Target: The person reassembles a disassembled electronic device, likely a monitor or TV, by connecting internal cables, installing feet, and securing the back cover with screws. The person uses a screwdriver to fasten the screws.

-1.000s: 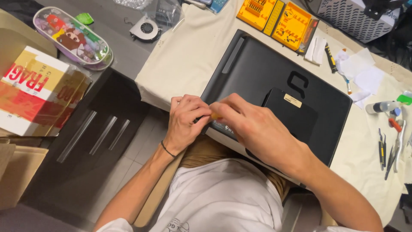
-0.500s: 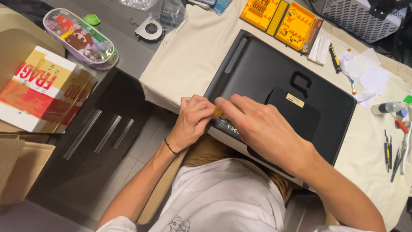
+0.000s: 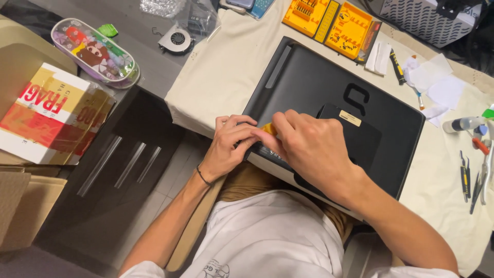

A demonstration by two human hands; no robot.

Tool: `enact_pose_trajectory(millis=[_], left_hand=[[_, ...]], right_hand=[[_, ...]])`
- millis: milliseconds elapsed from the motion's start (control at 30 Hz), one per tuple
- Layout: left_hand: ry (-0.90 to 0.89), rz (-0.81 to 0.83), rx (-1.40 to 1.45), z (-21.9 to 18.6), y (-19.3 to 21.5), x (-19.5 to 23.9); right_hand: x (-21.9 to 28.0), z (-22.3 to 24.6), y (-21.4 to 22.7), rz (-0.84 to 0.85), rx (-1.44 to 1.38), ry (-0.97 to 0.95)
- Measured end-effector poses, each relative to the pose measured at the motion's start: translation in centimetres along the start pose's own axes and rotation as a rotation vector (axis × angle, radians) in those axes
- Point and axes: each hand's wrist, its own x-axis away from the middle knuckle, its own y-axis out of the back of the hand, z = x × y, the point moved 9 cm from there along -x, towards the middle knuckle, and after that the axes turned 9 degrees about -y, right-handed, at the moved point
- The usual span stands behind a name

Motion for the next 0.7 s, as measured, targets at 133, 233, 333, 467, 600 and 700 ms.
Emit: enact_pose_trajectory(millis=[133,233,333,467,600,700], left_hand=[[0.058,-0.055,-0.041,0.7,0.5,-0.2],[0.026,-0.047,-0.05,0.2,0.6,0.0],[0.037,-0.005,-0.024,0.2,0.2,0.2],[0.14,-0.105,-0.047,0.5,0.8,0.3],[0.123,-0.127,-0.11,0.9,1.1,0.2],[0.091,-0.091,-0.149,0.8,1.0,0.2]], right_hand=[[-0.5,-0.3,0.7,-0.081,0.1,-0.038],[-1.4,-0.2,1.6,0.166,-0.185,-0.026],[-0.6,0.5,0.1,0.216,-0.271,-0.001],[-0.5,0.4,0.5,-0.139,0.07,-0.018],[-1.1,-0.2,1.0,-0.072,0.074,-0.047],[-1.7,0.2,0.6,0.326,-0.436,-0.068]])
